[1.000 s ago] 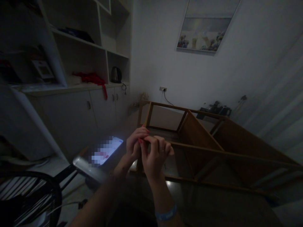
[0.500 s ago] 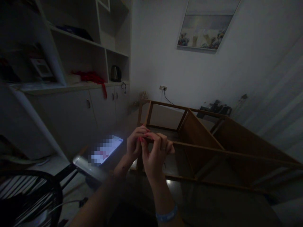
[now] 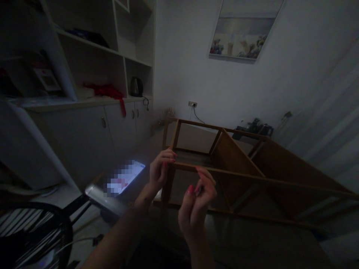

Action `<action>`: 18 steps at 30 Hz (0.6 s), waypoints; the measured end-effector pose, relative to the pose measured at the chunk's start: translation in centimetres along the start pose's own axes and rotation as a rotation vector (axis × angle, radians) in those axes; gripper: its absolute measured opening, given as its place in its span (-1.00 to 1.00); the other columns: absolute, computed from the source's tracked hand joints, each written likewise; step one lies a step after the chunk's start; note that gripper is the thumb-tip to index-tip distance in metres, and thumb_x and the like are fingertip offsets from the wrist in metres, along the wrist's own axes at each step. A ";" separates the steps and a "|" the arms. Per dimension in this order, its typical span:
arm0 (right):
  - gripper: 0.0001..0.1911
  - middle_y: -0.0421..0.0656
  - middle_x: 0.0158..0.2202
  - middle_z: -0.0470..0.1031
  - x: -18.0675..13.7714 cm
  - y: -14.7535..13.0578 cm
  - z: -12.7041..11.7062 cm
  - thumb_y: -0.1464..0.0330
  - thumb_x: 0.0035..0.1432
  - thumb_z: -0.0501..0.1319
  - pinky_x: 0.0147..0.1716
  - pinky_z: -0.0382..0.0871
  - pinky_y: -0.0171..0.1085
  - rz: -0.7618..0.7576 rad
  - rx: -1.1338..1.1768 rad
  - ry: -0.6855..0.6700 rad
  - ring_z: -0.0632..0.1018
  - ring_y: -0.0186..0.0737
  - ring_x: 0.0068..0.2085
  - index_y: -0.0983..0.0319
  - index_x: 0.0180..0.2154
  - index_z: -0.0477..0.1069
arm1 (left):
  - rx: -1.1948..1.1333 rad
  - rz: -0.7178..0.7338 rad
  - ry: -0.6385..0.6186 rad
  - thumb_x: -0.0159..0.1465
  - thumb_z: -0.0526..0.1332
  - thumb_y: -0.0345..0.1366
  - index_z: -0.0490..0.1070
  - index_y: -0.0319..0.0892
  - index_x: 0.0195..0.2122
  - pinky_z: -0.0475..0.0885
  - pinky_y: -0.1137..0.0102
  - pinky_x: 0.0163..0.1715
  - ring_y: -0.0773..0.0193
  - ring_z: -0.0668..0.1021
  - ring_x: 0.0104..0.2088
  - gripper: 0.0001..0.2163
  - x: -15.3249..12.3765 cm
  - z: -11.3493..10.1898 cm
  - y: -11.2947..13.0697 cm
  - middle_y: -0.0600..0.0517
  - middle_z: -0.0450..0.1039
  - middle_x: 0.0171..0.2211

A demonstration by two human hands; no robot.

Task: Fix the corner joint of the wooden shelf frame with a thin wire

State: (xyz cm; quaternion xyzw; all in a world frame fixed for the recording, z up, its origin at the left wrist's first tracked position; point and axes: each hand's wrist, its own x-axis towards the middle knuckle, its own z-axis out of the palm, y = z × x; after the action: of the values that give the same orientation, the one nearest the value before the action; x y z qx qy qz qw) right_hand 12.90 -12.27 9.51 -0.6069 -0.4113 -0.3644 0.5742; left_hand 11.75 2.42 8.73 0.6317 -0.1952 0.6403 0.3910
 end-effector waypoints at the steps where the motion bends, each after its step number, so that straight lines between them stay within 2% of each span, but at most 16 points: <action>1: -0.74 0.04 0.13 0.24 -0.3 -0.2 -0.7 0.39 0.36 -0.02 -0.28 0.35 -0.16 0.035 -0.071 -0.054 0.43 -0.16 -0.12 0.16 0.05 0.24 | 0.002 0.003 -0.002 0.45 0.02 -0.30 0.41 -0.16 -0.21 0.42 0.05 0.06 0.22 0.53 -0.13 -0.81 0.0 0.0 0.0 0.00 0.45 -0.29; 2: -0.77 0.03 0.17 0.20 -0.6 -0.3 -1.4 0.39 0.38 -0.03 -0.22 0.37 -0.14 0.062 -0.140 -0.125 0.43 -0.14 -0.06 0.17 -0.03 0.33 | 0.006 0.004 -0.002 0.45 0.02 -0.31 0.41 -0.16 -0.21 0.42 0.05 0.05 0.23 0.54 -0.13 -0.81 0.0 0.0 -0.1 0.00 0.46 -0.29; 4: -0.73 0.00 0.18 0.18 -1.2 -0.4 -2.7 0.38 0.40 -0.05 -0.18 0.38 -0.13 0.076 -0.204 -0.215 0.45 -0.16 -0.07 0.19 -0.15 0.43 | 0.015 0.010 0.003 0.45 0.02 -0.31 0.40 -0.17 -0.22 0.43 0.06 0.05 0.23 0.54 -0.14 -0.81 0.0 0.0 -0.1 0.00 0.46 -0.29; 6: -0.66 -0.02 0.19 0.17 -1.6 -0.2 -3.9 0.35 0.42 -0.06 -0.17 0.38 -0.12 0.044 -0.213 -0.277 0.46 -0.20 -0.14 0.19 -0.27 0.46 | 0.025 0.020 0.006 0.45 0.02 -0.31 0.40 -0.17 -0.22 0.45 0.06 0.03 0.23 0.54 -0.14 -0.81 0.0 0.1 -0.2 0.00 0.46 -0.30; 8: -0.60 -0.02 0.18 0.18 -1.9 0.0 -5.0 0.29 0.43 -0.06 -0.15 0.35 -0.11 -0.020 -0.235 -0.317 0.44 -0.18 -0.12 0.19 -0.36 0.46 | 0.026 0.022 0.010 0.45 0.01 -0.30 0.40 -0.17 -0.22 0.46 0.07 0.02 0.23 0.55 -0.14 -0.80 -0.1 0.1 -0.2 0.00 0.46 -0.30; 10: -0.58 -0.05 0.02 0.28 -1.9 0.1 -5.9 0.21 0.42 -0.03 -0.18 0.29 -0.13 -0.136 -0.307 -0.336 0.39 -0.14 -0.11 0.15 -0.38 0.49 | 0.023 0.009 0.015 0.45 0.01 -0.29 0.41 -0.17 -0.22 0.45 0.06 0.03 0.22 0.54 -0.14 -0.80 -0.2 0.1 -0.3 0.00 0.46 -0.29; 12: -0.61 -0.13 -0.26 0.33 -1.7 0.0 -6.7 0.16 0.41 0.01 -0.24 0.19 -0.15 -0.257 -0.378 -0.380 0.36 -0.15 -0.22 0.09 -0.34 0.52 | 0.018 -0.007 0.013 0.45 0.02 -0.29 0.41 -0.17 -0.22 0.43 0.04 0.06 0.22 0.54 -0.13 -0.80 -0.3 0.0 -0.3 -0.01 0.46 -0.29; 14: -0.62 -0.21 -0.43 0.35 -1.3 -0.2 -7.0 0.15 0.42 -0.01 -0.27 0.10 -0.15 -0.292 -0.371 -0.449 0.33 -0.20 -0.35 0.08 -0.30 0.51 | 0.015 -0.011 0.001 0.45 0.02 -0.31 0.42 -0.17 -0.20 0.41 0.02 0.08 0.21 0.54 -0.11 -0.80 -0.4 -0.1 -0.4 -0.01 0.47 -0.27; 16: -0.62 -0.26 -0.48 0.42 -0.8 -0.6 -6.8 0.19 0.45 -0.04 -0.25 0.08 -0.15 -0.273 -0.294 -0.461 0.34 -0.22 -0.37 0.10 -0.30 0.47 | 0.013 -0.007 -0.007 0.44 0.02 -0.32 0.42 -0.17 -0.19 0.40 0.02 0.10 0.21 0.53 -0.10 -0.81 -0.5 -0.1 -0.5 -0.01 0.47 -0.26; 18: -0.63 -0.26 -0.43 0.51 -0.3 -1.0 -6.1 0.22 0.46 -0.05 -0.22 0.10 -0.16 -0.262 -0.218 -0.431 0.38 -0.20 -0.31 0.11 -0.30 0.45 | 0.014 -0.005 -0.004 0.45 0.01 -0.33 0.42 -0.17 -0.19 0.40 0.02 0.10 0.21 0.53 -0.10 -0.81 -0.5 -0.2 -0.6 -0.01 0.46 -0.27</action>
State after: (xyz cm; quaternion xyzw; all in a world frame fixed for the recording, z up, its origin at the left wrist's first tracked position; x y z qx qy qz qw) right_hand 12.10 -18.35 10.12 -0.6702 -0.5573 -0.3401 0.3529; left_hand 12.03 2.77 8.11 0.6363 -0.1900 0.6394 0.3876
